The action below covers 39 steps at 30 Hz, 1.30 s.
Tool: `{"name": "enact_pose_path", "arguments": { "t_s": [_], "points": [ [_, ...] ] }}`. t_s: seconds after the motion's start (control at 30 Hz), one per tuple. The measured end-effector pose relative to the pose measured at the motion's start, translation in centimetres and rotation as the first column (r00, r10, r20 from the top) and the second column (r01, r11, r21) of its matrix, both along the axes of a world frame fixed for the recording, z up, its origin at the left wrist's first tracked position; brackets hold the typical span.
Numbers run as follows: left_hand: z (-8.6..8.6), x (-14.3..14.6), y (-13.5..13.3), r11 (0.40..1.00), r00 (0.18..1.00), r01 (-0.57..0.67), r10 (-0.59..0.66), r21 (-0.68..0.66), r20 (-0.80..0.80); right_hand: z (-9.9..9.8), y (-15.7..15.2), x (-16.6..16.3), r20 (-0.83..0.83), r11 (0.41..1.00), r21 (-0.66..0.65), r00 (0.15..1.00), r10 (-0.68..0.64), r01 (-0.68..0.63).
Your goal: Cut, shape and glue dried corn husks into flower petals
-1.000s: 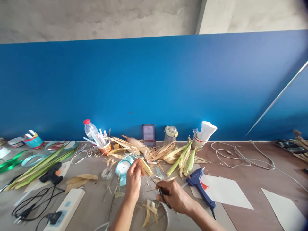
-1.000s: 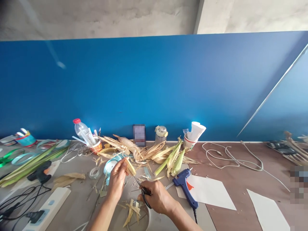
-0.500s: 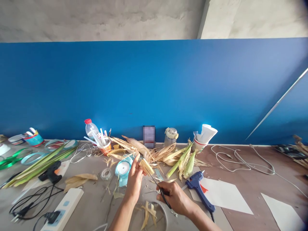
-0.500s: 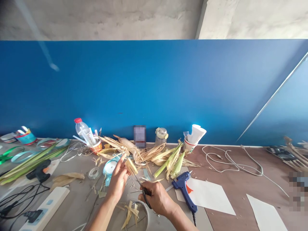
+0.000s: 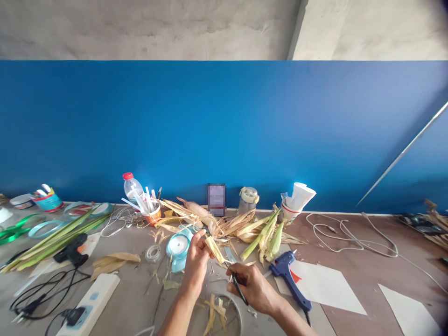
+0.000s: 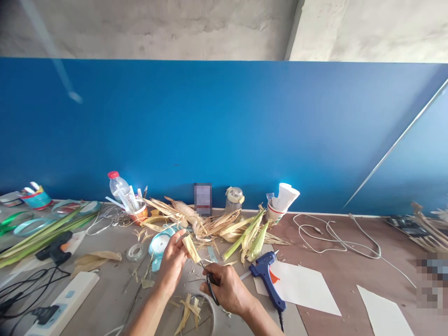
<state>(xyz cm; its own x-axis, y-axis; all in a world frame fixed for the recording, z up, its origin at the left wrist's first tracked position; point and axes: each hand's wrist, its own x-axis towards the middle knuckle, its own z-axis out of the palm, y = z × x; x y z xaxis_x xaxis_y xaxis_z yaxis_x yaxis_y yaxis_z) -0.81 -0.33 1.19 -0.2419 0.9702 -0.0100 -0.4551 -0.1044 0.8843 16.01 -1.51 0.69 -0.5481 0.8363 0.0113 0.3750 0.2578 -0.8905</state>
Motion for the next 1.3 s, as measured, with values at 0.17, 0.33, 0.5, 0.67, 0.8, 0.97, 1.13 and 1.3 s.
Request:
{"name": "enact_pose_path", "arguments": {
  "t_s": [0.17,0.33,0.5,0.67,0.8,0.97,1.13,1.3],
  "points": [
    [-0.3,0.3,-0.2,0.999,0.998,0.027,-0.025,0.037,-0.05,-0.6,0.1,0.1,-0.016,1.0,-0.02,1.0,0.0,-0.001],
    [0.0,0.3,-0.2,1.0,0.999,0.02,-0.02,0.004,-0.043,-0.6,0.2,0.2,-0.035,0.998,-0.05,0.999,0.024,-0.025],
    [0.6,0.4,-0.2,0.999,1.0,-0.002,0.001,-0.035,-0.02,-0.2,0.2,0.1,-0.059,0.996,-0.062,0.996,0.061,-0.065],
    [0.9,0.3,-0.3,1.0,0.999,-0.006,0.004,-0.031,-0.054,-0.1,0.2,0.1,-0.058,0.995,-0.098,0.998,0.029,-0.034],
    [0.9,0.4,-0.5,0.998,0.994,0.054,-0.057,-0.036,-0.096,-0.3,0.2,0.3,-0.08,0.992,-0.126,0.997,0.022,-0.032],
    [0.8,0.5,-0.5,0.99,0.983,0.136,-0.139,-0.03,-0.124,-0.5,0.4,0.5,-0.121,0.99,-0.139,0.992,0.021,-0.038],
    [0.7,0.5,-0.6,0.987,0.977,0.16,-0.161,-0.019,-0.138,-0.3,0.6,0.6,-0.211,0.968,-0.229,0.976,0.05,-0.099],
    [0.7,0.5,-0.5,0.983,0.972,0.185,-0.185,-0.013,-0.141,0.1,0.7,0.6,-0.265,0.95,-0.281,0.962,0.059,-0.135]
  ]
}}
